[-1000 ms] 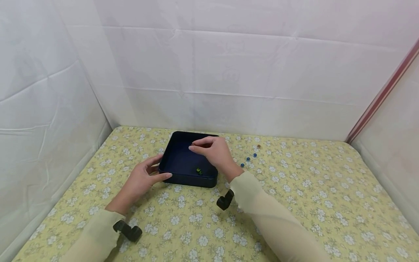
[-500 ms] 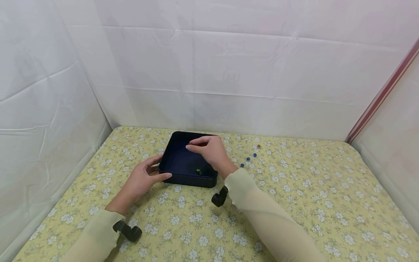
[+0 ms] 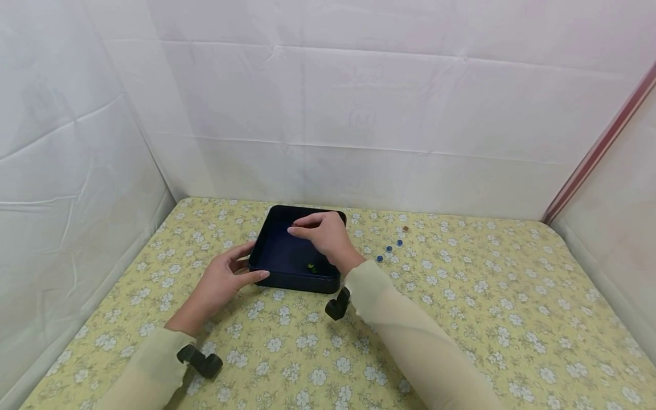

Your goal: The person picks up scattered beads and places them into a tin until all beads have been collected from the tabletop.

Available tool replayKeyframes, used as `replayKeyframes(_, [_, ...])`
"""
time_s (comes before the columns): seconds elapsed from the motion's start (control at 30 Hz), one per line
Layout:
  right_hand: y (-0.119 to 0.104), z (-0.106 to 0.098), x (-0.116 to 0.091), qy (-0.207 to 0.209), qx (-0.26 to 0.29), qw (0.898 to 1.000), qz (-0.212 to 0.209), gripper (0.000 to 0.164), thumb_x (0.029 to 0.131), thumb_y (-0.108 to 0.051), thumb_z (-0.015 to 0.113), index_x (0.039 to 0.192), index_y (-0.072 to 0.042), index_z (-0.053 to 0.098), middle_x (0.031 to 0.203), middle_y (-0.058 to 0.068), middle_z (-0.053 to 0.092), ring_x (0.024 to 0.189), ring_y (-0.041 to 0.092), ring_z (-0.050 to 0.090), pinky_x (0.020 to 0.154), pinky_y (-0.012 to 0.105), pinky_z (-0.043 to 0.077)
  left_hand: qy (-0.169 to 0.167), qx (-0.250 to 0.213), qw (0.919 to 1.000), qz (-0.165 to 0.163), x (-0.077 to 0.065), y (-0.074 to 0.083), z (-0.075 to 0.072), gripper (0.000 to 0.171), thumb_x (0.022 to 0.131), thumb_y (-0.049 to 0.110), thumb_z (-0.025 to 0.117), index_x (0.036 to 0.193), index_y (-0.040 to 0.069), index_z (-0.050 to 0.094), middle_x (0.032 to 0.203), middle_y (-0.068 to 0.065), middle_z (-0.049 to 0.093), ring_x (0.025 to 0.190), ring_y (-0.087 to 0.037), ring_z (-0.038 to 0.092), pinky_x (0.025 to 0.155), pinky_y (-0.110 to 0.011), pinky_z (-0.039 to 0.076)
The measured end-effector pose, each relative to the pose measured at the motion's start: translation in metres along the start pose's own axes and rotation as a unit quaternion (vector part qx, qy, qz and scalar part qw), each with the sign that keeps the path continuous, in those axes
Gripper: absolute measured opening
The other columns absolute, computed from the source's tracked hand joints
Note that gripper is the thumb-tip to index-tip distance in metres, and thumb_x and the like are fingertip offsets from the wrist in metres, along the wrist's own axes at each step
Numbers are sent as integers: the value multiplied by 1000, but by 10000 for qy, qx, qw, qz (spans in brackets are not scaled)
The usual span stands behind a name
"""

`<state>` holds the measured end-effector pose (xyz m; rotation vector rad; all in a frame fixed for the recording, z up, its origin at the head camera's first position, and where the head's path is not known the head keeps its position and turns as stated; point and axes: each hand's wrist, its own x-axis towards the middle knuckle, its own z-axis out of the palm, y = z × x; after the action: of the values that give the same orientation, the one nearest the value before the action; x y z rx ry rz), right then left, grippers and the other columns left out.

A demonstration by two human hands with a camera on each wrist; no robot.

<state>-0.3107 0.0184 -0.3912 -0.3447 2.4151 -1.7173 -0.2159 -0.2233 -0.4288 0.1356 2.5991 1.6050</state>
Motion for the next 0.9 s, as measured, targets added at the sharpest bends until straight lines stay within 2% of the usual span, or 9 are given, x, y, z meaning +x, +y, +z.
replayKeyframes(0.3, [3,3,7,21,-216,9994,257,17,87,-31,85,102,-22,83,122,0,72,123,26,64,105,48,54,8,41,10000,12,0,0,0,88,90,48,78,162,23,33,167,-11,33,146,-40,44,109,-53,50])
replayKeyframes(0.9, [2,7,15,79,-567,9973,471,18,86,-28,86,101,-19,84,123,3,72,121,28,65,105,48,54,-7,8,10000,-25,-1,2,0,88,90,49,78,162,24,35,167,-10,33,147,-39,43,110,-54,49])
